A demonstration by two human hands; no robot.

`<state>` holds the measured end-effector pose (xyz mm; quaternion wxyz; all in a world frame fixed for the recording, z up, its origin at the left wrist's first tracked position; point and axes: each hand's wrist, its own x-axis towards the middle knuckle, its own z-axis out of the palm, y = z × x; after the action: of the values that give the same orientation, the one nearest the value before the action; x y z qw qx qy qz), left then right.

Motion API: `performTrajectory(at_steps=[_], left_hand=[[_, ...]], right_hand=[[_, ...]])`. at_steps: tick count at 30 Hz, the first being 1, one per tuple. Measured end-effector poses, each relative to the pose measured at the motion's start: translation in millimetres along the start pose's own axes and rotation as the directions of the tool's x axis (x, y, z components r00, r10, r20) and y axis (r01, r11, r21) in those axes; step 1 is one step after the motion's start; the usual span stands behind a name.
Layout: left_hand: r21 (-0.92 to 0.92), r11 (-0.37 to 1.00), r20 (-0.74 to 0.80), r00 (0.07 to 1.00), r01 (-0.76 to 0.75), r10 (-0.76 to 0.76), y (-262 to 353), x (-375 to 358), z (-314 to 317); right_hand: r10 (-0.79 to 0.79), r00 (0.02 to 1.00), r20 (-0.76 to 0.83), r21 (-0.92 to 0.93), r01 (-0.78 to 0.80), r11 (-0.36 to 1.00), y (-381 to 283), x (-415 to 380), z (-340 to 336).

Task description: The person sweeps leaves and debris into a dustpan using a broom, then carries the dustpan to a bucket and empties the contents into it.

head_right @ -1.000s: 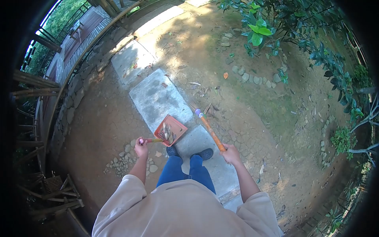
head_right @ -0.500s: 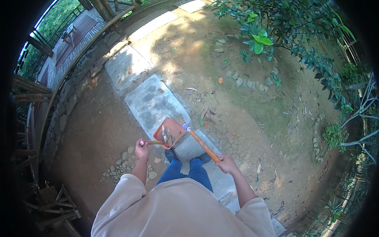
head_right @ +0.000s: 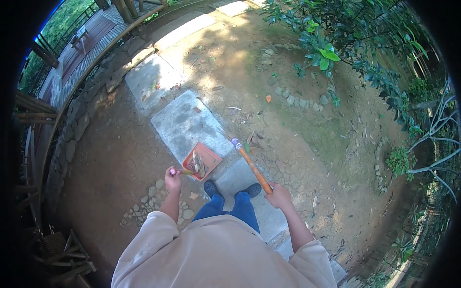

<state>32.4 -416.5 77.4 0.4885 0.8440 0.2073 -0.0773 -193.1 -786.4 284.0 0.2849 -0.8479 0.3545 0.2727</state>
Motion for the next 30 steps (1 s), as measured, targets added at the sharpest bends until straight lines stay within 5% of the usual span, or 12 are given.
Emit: performTrajectory(at_steps=[5, 11, 20, 30], left_hand=[[0.055, 0.998, -0.024, 1.000, -0.006, 0.008, 7, 13, -16], [0.000, 0.999, -0.046, 0.998, -0.045, 0.045, -2, 31, -35], [0.003, 0.999, -0.136, 0.989, -0.050, 0.050, 2, 47, -52], [-0.013, 1.000, -0.170, 0.985, -0.005, 0.003, 37, 56, -48]], right_hand=[[-0.145, 0.989, 0.028, 0.142, 0.140, 0.980, -35, 22, 24], [-0.169, 0.962, 0.217, 0.566, 0.017, 0.824, -92, 57, 53], [-0.119, 0.949, 0.292, 0.449, -0.026, 0.893, -131, 113, 71], [-0.001, 0.993, 0.118, 0.420, -0.049, 0.906, -60, 95, 16]])
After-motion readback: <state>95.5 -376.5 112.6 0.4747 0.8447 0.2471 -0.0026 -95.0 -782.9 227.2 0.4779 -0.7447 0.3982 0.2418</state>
